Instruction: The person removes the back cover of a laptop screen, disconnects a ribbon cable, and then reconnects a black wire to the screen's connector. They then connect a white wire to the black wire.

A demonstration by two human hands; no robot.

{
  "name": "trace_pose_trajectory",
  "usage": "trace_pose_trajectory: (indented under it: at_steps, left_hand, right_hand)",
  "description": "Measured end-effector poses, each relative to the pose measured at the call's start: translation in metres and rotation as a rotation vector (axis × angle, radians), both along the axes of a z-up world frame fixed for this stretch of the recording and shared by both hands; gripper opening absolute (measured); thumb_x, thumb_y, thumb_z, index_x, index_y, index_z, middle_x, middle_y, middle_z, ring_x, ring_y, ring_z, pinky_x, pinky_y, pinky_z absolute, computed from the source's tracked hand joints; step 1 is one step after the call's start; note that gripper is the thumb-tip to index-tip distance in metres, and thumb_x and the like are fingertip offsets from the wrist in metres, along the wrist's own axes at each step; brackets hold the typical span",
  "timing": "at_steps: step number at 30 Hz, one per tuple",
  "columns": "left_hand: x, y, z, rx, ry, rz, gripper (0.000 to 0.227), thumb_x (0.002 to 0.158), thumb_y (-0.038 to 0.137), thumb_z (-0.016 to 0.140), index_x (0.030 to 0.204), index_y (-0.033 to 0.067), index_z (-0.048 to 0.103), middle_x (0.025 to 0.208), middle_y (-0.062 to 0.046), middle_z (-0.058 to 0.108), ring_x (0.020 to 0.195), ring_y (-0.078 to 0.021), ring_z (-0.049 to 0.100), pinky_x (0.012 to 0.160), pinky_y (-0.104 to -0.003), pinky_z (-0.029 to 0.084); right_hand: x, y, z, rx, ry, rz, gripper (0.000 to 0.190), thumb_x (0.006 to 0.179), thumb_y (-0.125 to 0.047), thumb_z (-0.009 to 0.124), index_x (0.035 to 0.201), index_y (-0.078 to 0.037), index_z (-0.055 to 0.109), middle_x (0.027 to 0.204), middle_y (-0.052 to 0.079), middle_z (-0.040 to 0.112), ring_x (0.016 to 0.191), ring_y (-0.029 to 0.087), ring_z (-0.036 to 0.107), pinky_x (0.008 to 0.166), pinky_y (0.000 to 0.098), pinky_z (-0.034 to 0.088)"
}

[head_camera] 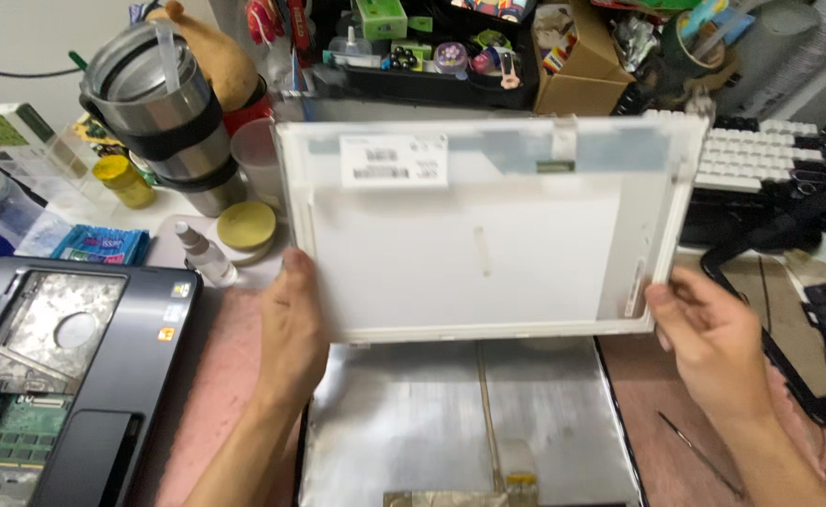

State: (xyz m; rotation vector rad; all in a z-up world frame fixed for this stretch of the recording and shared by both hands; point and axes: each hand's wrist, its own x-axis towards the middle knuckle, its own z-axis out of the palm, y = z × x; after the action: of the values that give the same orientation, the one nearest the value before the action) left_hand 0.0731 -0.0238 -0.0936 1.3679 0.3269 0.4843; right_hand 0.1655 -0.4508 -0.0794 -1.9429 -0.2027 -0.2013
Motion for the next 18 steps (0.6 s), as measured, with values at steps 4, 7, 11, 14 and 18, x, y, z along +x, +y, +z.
trace_pose_trajectory:
  at_steps: [4,7,11,14,18]
  left_hand:
    - [-0.004,-0.002,0.028,0.008,0.064,0.075,0.069,0.117,0.062,0.04,0.102,0.0062,0.078,0.097,-0.001,0.078,0.087,-0.0087,0.066,0.071,-0.027,0.052]
    - [-0.005,-0.003,0.042,-0.154,0.016,0.07,0.075,0.114,0.058,0.038,0.124,-0.0008,0.084,0.117,-0.007,0.087,0.103,-0.0129,0.078,0.086,-0.028,0.064]
    - [0.004,-0.006,0.046,-0.291,-0.094,0.136,0.062,0.114,0.058,0.049,0.112,0.0036,0.078,0.099,-0.009,0.081,0.086,-0.0158,0.08,0.074,-0.033,0.069]
    - [0.008,-0.006,0.047,-0.341,-0.182,0.174,0.059,0.116,0.059,0.056,0.095,0.0065,0.074,0.073,-0.01,0.073,0.061,-0.0173,0.079,0.053,-0.035,0.07]
    - [0.015,0.005,0.032,-0.328,-0.157,0.171,0.061,0.115,0.063,0.055,0.098,0.0075,0.074,0.074,-0.011,0.075,0.063,-0.0185,0.081,0.054,-0.037,0.071]
  right_hand:
    - [-0.024,0.025,0.044,-0.072,-0.046,0.084,0.074,0.121,-0.045,0.048,0.178,0.001,0.055,0.07,0.001,0.046,0.071,0.013,0.048,0.079,0.0296,0.045]
    - [-0.029,0.036,0.029,0.254,0.168,0.093,0.064,0.125,-0.044,0.041,0.164,0.003,0.061,0.121,0.016,0.072,0.078,0.021,0.052,0.073,0.0333,0.05]
    - [-0.04,0.067,0.004,-0.048,0.175,-0.1,0.091,0.131,-0.066,0.028,0.07,-0.007,0.06,0.059,0.009,0.06,0.061,0.019,0.053,0.077,0.0355,0.044]
    - [-0.042,0.09,-0.015,-0.089,0.04,-0.002,0.047,0.117,-0.039,0.063,0.091,-0.005,0.083,0.06,0.01,0.068,0.057,0.014,0.054,0.058,0.0297,0.043]
    - [-0.038,0.117,-0.006,-0.37,0.234,0.086,0.022,0.102,-0.032,0.089,0.111,-0.014,0.099,0.07,0.012,0.083,0.058,0.018,0.068,0.055,0.0343,0.058]
